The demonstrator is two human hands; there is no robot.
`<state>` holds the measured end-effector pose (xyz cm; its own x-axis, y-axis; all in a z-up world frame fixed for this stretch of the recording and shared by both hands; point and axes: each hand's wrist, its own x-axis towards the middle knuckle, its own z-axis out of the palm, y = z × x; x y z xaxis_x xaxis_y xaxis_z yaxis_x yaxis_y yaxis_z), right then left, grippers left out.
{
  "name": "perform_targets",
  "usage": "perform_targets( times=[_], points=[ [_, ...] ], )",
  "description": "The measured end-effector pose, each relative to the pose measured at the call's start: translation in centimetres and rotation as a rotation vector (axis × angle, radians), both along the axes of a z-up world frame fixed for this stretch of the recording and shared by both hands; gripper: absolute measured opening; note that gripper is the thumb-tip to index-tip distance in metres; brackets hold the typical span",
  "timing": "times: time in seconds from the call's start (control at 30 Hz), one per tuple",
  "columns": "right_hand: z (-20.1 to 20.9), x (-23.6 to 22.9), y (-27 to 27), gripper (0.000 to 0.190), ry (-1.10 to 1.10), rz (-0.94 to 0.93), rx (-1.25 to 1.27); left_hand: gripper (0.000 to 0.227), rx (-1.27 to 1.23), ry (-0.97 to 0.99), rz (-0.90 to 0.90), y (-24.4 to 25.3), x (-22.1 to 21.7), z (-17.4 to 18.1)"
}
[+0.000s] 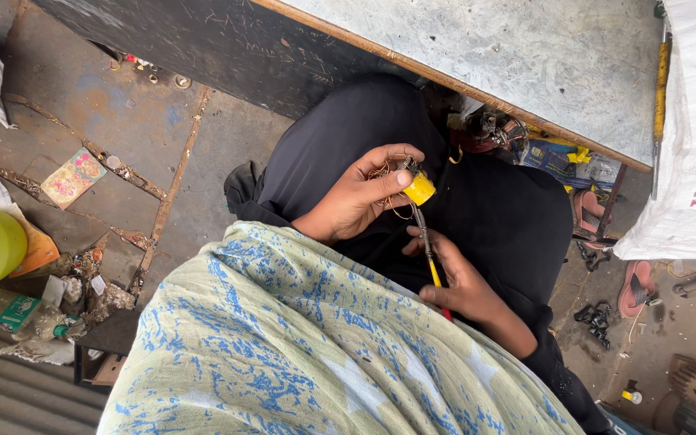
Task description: The person sits on the floor and uses pliers to strip the insulation from copper wires attached to a small yellow cylindrical component. They repeatedly cut and pull the wire ends, then inspect the component by hand.
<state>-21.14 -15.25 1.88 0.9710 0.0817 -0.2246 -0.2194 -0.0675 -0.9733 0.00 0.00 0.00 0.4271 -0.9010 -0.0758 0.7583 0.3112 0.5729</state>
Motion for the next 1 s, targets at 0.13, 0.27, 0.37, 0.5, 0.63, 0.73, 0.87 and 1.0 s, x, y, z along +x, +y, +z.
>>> perform_targets(
  times=[0.13, 0.27, 0.37, 0.5, 0.63, 0.73, 0.87, 1.0],
  points=[
    [0.2, -0.6, -0.7, 0.102, 0.126, 0.125, -0.14, 0.046, -0.018, -0.028, 0.039, -0.2, -0.3, -0.4],
    [-1.3, -1.5, -1.9, 0.089, 0.241, 0.017, -0.02, 0.045, -0.075, -0.058, 0.052, 0.0, -0.3, 0.0],
    [-2.1, -2.2, -2.4, 0.076, 0.191, -0.253, 0.361, 0.043, -0.104, -0.046, 0.052, 0.1, -0.1, 0.7],
    [-1.3, -1.7, -3.1, 0.071, 0.079, -0.511, 0.582, 0.042, -0.116, -0.017, 0.043, 0.3, 0.1, 1.2],
    [0.5, -1.2, -1.8, 0.066, -0.174, -0.487, -0.086, 0.042, -0.078, -0.073, 0.026, 0.3, 0.1, 0.7],
    [2.3, -0.7, -0.9, 0.063, -0.25, -0.473, -0.564, 0.042, -0.077, -0.148, 0.03, 0.3, -0.1, 0.5],
    [4.0, 0.1, -0.2, 0.06, -0.342, -0.434, -0.869, 0.042, -0.062, -0.191, 0.013, 0.4, 0.0, 0.8],
    [5.3, 0.6, 0.5, 0.062, -0.36, -0.384, -1.132, 0.047, 0.004, -0.26, 0.004, 0.7, 0.1, 1.3]
  ],
)
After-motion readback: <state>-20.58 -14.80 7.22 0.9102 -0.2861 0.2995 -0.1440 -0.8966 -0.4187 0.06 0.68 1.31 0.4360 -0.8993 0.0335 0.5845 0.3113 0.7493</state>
